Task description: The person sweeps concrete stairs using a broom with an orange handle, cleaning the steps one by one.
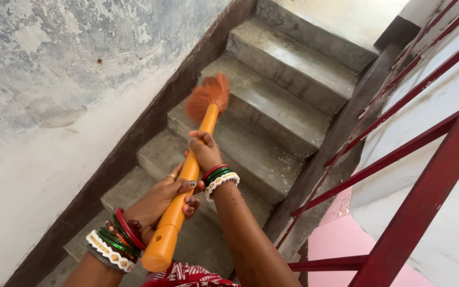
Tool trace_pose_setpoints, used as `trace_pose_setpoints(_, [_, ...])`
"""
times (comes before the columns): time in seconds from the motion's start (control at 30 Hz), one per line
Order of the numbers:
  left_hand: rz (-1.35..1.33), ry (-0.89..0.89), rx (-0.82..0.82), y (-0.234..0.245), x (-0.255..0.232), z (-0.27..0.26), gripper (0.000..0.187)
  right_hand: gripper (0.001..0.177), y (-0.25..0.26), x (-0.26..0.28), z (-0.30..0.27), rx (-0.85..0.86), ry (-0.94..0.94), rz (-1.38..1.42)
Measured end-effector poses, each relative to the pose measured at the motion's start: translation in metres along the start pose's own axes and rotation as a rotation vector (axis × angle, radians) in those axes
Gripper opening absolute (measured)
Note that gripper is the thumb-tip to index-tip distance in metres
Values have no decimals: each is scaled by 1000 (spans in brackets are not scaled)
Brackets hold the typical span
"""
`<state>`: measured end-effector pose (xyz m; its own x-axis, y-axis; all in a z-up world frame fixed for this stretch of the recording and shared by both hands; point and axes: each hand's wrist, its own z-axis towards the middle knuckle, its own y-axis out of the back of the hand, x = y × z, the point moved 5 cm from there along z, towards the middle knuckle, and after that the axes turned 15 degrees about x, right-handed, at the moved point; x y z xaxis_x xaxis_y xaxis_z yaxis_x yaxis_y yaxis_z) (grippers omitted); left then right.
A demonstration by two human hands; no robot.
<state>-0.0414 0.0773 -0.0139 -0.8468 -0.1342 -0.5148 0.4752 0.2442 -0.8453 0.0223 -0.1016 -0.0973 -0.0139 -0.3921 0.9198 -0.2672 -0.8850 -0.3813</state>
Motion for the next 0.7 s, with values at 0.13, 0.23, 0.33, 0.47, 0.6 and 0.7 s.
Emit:
trace_pose_setpoints(0.13, [32, -7, 67, -21, -7, 3, 77, 26, 9, 25, -5, -57, 91, -68])
trace_pose_setpoints(0.23, [23, 73, 93, -27, -8, 12, 75, 27, 29, 41, -16, -158, 152, -75])
trace_pose_setpoints(0.33, [-19, 151, 255, -36, -7, 28, 72, 26, 52, 52, -38, -315, 166, -27])
trace_pose_setpoints(0.47, [1, 295, 392, -38, 1, 43, 49, 25, 79, 52, -63, -443, 118, 2])
trace_pose_setpoints(0.6, [-97, 354, 305, -34, 21, 59, 34, 23, 104, 31, -76, -474, 23, 45])
trace_pose_setpoints(0.7, [-71, 331, 328, -25, 37, 61, 24, 23, 112, 14, -73, -428, -75, 27])
